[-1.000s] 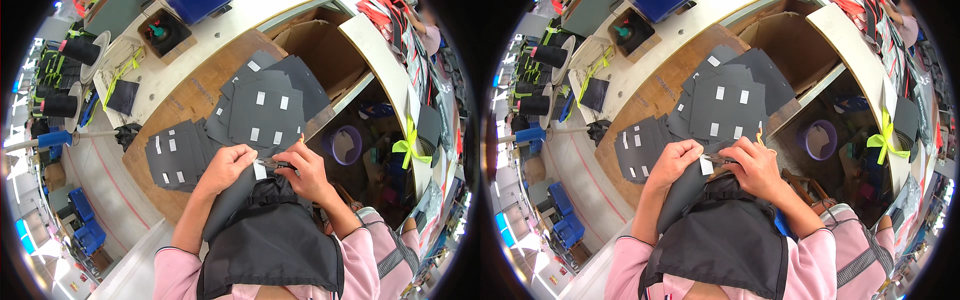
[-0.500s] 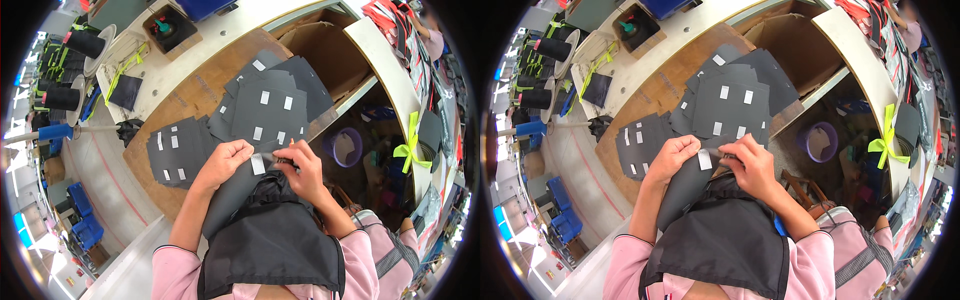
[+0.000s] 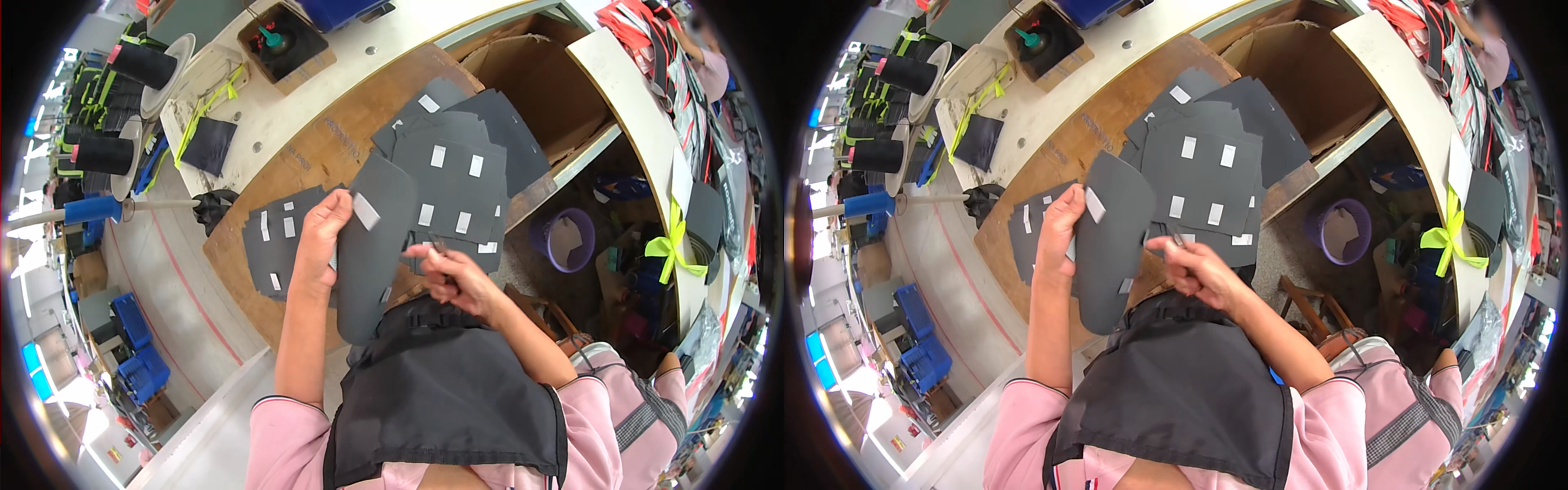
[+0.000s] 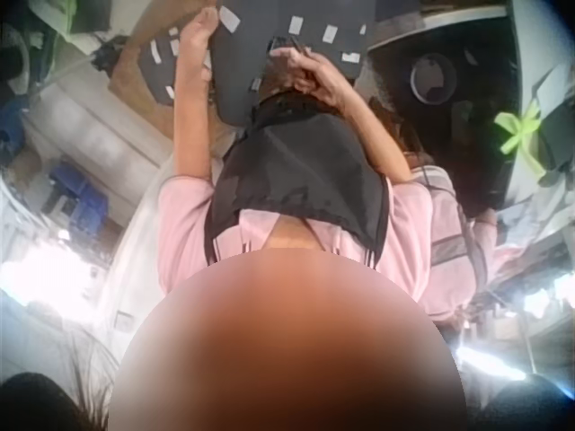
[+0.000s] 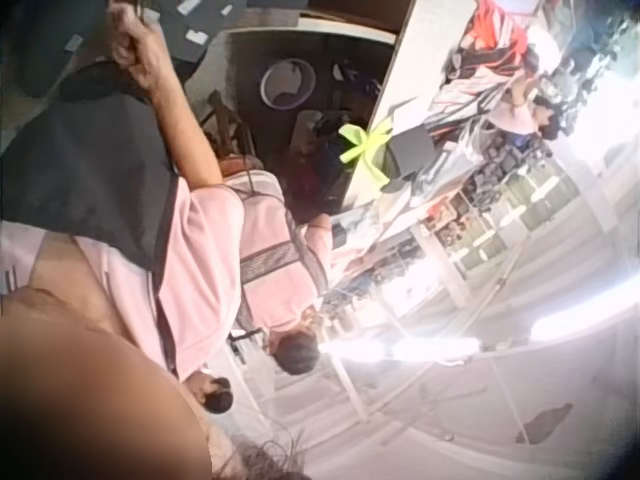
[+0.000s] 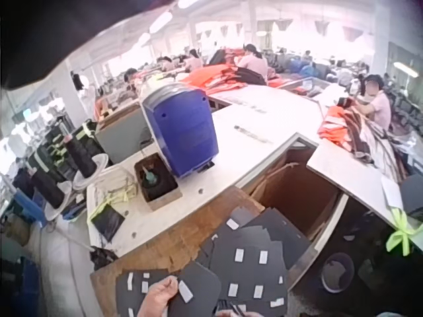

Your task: Clean fabric pieces by removing excess threads or markers.

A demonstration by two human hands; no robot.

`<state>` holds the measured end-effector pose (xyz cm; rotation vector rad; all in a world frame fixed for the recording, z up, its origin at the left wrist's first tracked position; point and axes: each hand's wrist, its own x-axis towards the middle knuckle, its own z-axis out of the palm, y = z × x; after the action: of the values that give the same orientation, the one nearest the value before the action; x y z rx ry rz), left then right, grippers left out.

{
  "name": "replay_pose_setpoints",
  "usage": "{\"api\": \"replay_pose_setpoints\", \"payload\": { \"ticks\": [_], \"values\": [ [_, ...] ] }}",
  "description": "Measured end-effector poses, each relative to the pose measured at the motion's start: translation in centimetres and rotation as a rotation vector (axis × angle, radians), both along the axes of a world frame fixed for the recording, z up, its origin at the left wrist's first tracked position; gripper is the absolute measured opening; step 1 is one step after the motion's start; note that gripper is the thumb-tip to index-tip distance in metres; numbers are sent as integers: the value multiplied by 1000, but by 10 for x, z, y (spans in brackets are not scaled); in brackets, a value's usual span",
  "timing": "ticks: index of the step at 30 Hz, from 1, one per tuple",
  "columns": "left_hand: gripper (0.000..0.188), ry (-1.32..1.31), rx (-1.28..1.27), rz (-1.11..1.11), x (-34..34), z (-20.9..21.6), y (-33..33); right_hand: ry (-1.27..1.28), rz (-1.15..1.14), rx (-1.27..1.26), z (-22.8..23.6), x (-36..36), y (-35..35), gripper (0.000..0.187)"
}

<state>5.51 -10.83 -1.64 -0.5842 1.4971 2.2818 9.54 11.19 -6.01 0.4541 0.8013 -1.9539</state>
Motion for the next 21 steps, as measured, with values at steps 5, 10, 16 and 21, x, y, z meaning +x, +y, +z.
{"api": "replay_pose_setpoints", "payload": {
  "ticks": [5,10,16,21],
  "values": [
    [21,-42,256,249,9,-20,-19,32,-72,-211,-10,-7,-31,29],
    [26,-195,416,378,24,-42,-34,-111,-63,107,-18,-13,-58,27],
    [27,-96,84,418,40,-39,-43,126,-234,144,2,-24,-52,16],
    [28,-22,-71,433,56,-48,-50,292,-250,350,13,-28,-49,28]
  ]
}}
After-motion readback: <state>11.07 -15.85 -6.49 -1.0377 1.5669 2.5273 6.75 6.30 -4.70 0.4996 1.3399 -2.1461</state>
